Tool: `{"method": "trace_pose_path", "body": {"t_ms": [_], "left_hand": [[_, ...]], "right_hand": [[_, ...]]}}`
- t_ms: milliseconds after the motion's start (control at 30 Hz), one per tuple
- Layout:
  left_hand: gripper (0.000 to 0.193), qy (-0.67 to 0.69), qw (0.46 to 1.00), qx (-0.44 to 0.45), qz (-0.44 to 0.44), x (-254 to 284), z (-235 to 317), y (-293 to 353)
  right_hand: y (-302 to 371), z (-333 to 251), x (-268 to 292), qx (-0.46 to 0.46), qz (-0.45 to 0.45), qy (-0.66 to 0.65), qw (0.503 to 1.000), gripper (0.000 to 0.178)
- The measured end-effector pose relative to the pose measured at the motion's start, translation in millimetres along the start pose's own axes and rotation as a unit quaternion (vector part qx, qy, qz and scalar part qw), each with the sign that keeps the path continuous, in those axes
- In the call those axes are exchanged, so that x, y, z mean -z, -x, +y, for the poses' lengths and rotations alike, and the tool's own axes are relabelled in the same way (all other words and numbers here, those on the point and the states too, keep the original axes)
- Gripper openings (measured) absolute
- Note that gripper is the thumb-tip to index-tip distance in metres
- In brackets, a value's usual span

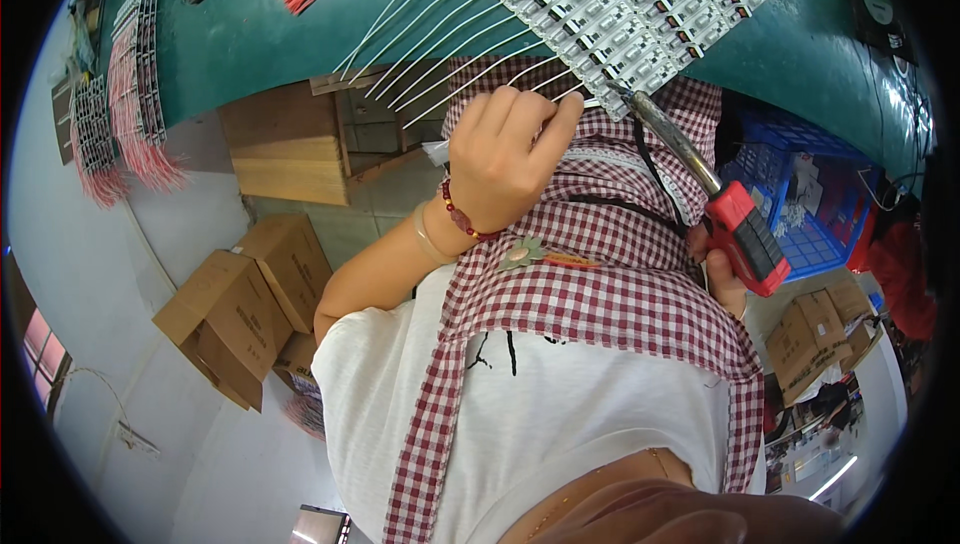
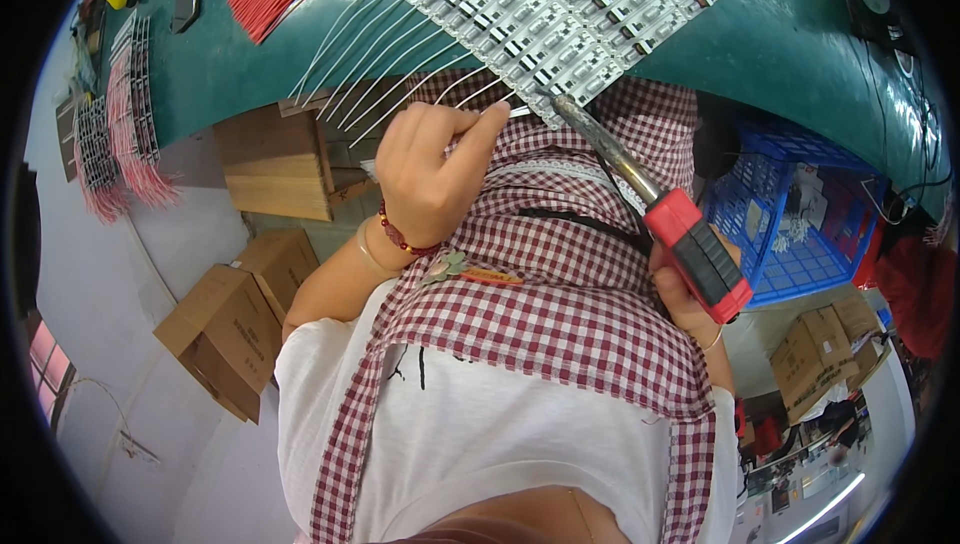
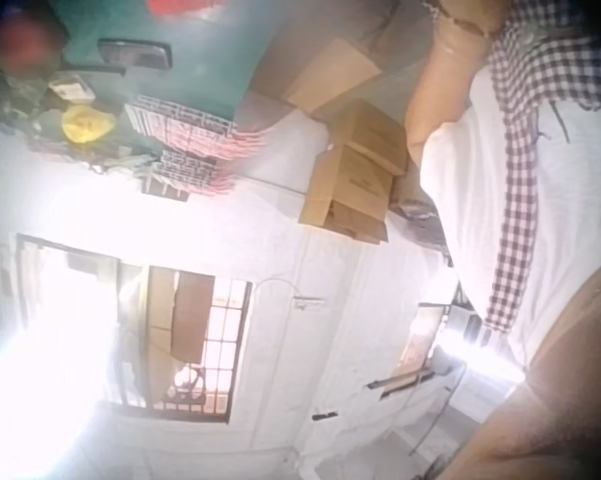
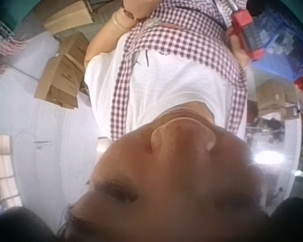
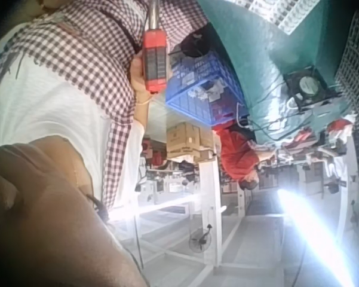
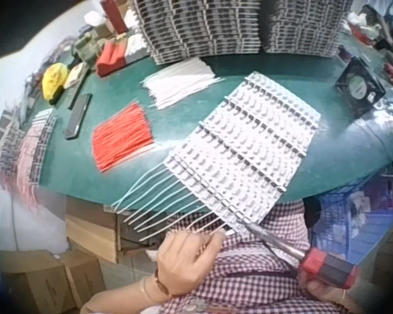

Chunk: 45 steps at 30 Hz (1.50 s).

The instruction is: The person uses a soldering iron to attach red and white wires to a grid-like circuit board. They pick individual wires from piles on the table, position them on the board, and apply the soldering iron to secure them. The process is repeated for multiple wires throughout the clip.

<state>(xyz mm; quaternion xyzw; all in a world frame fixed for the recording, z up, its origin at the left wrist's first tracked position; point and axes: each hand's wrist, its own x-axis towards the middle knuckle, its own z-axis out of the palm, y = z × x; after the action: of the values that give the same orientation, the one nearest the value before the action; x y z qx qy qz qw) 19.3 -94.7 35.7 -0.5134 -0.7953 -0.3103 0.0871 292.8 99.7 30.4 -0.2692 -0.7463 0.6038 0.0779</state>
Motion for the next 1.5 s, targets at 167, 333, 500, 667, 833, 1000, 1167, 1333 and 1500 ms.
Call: {"method": "trace_pose_path", "body": {"t_ms": [167, 333, 500, 667, 833, 1000, 1167, 1333, 1500], "left_hand": [[0.033, 0.006, 1.000, 0.000, 0.004, -6.8, 1.9, 3.2], [0.033, 0.009, 1.000, 0.002, 0.006, -9.0, 2.7, 3.1], [0.031, 0.002, 1.000, 0.007, 0.001, -10.7, 2.8, 3.8], [0.029, -0.002, 1.000, 0.009, 0.000, -11.0, 3.2, 3.9], [0.026, -0.003, 1.000, 0.014, -0.001, -12.0, 3.2, 3.5], [0.026, -0.007, 1.000, 0.023, 0.003, -12.4, 3.5, 4.2], [0.027, -0.004, 1.000, 0.021, -0.001, -11.7, 3.2, 3.1], [0.027, -0.007, 1.000, 0.023, -0.002, -11.9, 4.3, 2.8], [0.027, -0.004, 1.000, 0.029, 0.000, -11.5, 4.0, 2.6]], "right_hand": [[0.9, -1.4, -6.0, 0.003, 0.014, 0.000, 1.000, 0.032], [-1.2, -2.0, -4.3, 0.021, -0.003, 0.044, 0.999, 0.027], [1.3, 10.9, 1.3, 0.065, -0.029, 0.146, 0.987, 0.023], [3.4, 5.9, -3.7, 0.054, 0.005, 0.094, 0.994, 0.023], [-5.4, -4.5, -4.2, 0.038, -0.013, 0.048, 0.998, 0.022], [-0.8, 6.0, -2.7, 0.068, -0.006, 0.072, 0.995, 0.019], [-3.7, 9.7, -6.5, 0.115, 0.007, 0.190, 0.975, 0.017], [-6.6, -4.0, -9.2, 0.076, 0.012, 0.096, 0.992, 0.018], [-1.7, -2.9, 0.3, 0.049, -0.006, 0.096, 0.994, 0.022]]}}
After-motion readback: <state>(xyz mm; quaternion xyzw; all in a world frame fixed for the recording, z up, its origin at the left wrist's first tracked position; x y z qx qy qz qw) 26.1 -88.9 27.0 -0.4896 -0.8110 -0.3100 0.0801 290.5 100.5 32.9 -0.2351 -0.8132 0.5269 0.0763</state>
